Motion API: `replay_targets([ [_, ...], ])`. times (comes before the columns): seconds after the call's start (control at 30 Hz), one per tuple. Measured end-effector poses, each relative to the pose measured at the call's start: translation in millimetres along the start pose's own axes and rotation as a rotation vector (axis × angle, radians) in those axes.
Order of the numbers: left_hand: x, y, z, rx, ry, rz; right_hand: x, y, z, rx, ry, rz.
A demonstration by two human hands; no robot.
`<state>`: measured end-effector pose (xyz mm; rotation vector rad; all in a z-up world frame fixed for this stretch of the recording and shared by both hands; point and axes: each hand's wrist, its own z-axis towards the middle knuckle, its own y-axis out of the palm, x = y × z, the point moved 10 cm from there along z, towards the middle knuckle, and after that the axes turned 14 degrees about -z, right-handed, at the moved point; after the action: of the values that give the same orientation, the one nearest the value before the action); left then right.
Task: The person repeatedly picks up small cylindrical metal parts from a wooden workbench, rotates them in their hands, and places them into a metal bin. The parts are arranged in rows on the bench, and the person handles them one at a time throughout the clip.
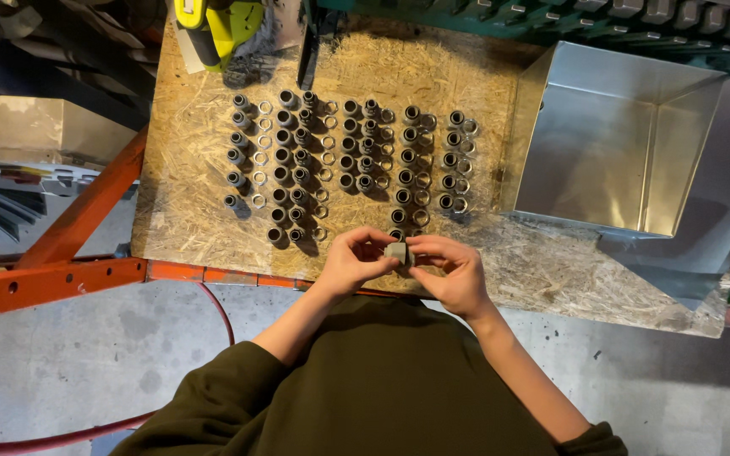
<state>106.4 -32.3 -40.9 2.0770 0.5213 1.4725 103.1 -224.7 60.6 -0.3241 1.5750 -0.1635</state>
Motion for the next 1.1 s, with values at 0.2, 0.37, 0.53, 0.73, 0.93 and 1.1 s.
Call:
replay_targets([
  [0.2, -3, -2, 3, 0.025, -0.005, -0.071, 9, 3, -2, 0.002, 0.05, 0.05],
  [0.37, 4, 9, -1, 0.009, -0.016, -0.05, 13, -4, -7, -0.007, 0.167, 0.043],
  [0.53, -14, 5, 7, 0.012, -0.028, -0.086, -3, -18, -2, 0.077, -0.111, -0.137],
  [0.73, -9, 19, 10, -0.005, -0.038, -0.095, -7, -30, -7, 0.153, -0.181, -0.177],
  [0.93, 0, 30, 15, 0.006, -0.018, 0.054, 24, -40, -17, 0.179, 0.006, -0.051],
  [1.1, 46, 75, 29, -0.125, 0.277, 0.674, 119, -77, -18, 0.314, 0.086, -0.007],
])
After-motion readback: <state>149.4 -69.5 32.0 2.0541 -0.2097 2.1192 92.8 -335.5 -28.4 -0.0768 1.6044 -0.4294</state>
